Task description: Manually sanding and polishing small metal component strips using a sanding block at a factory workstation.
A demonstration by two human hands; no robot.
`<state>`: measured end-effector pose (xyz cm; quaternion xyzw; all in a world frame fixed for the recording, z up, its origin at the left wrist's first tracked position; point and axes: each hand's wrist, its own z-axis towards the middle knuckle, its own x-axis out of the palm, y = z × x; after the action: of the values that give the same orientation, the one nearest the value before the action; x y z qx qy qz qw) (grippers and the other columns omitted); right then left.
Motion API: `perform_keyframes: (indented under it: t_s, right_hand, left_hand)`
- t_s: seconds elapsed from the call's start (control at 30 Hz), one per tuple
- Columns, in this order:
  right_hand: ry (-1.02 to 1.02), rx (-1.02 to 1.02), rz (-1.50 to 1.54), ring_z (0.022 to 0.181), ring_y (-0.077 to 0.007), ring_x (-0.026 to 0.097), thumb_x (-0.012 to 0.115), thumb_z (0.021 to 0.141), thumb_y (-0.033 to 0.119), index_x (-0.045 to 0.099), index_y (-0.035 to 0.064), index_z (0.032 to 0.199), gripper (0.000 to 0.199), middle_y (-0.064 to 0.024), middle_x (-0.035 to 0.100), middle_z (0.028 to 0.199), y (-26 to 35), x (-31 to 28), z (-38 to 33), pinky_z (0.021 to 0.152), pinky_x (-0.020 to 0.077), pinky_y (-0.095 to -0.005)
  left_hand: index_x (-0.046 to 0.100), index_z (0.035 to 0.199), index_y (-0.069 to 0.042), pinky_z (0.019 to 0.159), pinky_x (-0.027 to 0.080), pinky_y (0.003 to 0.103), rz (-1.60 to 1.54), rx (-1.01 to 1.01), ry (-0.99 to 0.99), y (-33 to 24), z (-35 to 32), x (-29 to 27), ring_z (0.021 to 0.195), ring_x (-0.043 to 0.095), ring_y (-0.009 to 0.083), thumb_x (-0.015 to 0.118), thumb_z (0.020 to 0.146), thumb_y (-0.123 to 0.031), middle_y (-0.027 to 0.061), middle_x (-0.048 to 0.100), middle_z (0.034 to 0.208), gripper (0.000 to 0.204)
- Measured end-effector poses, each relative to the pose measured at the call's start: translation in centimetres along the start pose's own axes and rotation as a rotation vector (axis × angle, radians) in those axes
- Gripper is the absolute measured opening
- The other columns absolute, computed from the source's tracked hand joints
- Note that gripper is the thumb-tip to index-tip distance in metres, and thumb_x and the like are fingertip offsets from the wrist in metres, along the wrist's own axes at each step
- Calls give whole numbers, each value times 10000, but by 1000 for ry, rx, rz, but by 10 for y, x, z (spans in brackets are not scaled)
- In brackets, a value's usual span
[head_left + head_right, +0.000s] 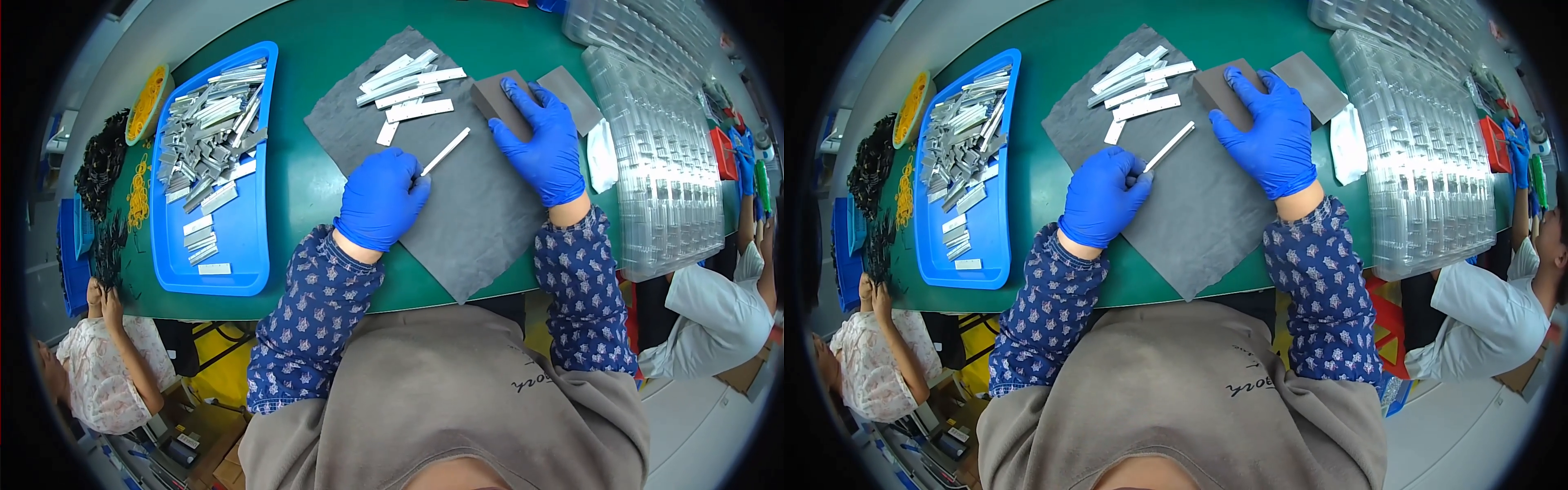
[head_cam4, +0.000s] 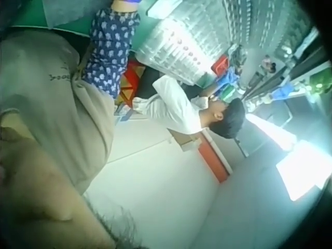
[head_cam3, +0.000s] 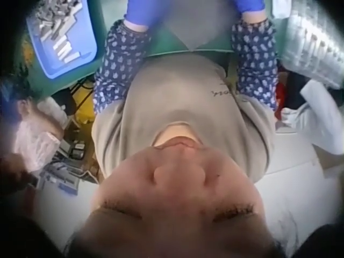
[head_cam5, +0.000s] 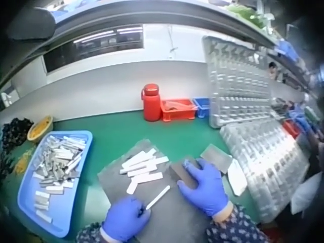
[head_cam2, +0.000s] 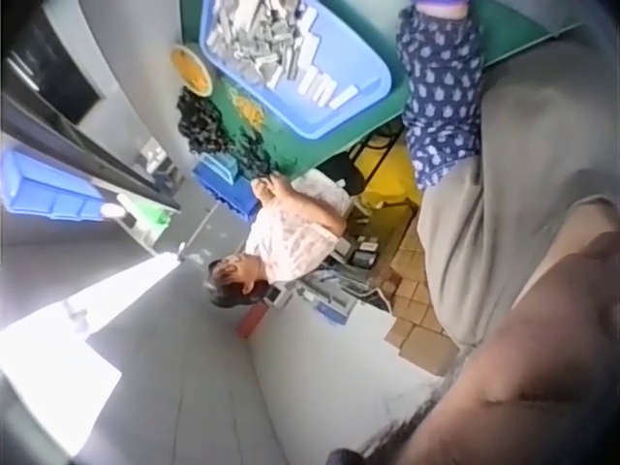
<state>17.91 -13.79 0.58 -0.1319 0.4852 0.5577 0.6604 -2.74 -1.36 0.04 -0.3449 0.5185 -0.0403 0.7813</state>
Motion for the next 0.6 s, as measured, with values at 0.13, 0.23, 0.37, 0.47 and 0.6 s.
perform_keyframes:
  t_s: [0.13, 0.23, 0.37, 0.47, 0.6]
  right_hand:
    - [86, -132, 147, 1091, -397, 543, 745, 744, 311, 596, 193, 1299, 587, -244, 539, 1248, 19, 4, -7, 949, 445, -445]
    - [174, -260, 51, 1093, -397, 539, 741, 742, 318, 593, 210, 1304, 591, -231, 538, 1253, 40, 1, -12, 945, 445, -445]
    - [109, -61, -147, 1098, -408, 541, 734, 745, 342, 604, 209, 1291, 577, -247, 534, 1265, 7, -1, 1, 949, 445, -454]
    - [51, -34, -58, 1102, -411, 545, 728, 754, 335, 615, 192, 1275, 553, -257, 541, 1258, 2, 2, -3, 970, 439, -454]
    - [98, -73, 29, 1116, -403, 542, 724, 757, 321, 614, 181, 1276, 549, -253, 537, 1275, 10, 1, -4, 977, 437, -452]
  left_hand:
    - [590, 741, -83, 640, 471, 431, 0, 1, 8, 2, 1, 1, 735, 574, 314, 651, 805, -201, 112, 565, 767, 147]
    - [595, 751, -79, 636, 471, 428, 8, 16, -3, 4, 1, 2, 725, 574, 314, 656, 801, -208, 113, 569, 771, 151]
    - [632, 814, -72, 634, 480, 409, -66, -64, 95, 2, 4, -7, 710, 588, 304, 689, 784, -253, 114, 600, 815, 192]
    - [654, 892, -73, 643, 492, 391, -179, -207, 198, 4, 5, -17, 718, 606, 291, 718, 768, -284, 113, 621, 854, 253]
    - [666, 946, -46, 643, 487, 299, -122, -116, 28, 6, -3, -19, 713, 610, 183, 772, 747, -260, 81, 624, 806, 310]
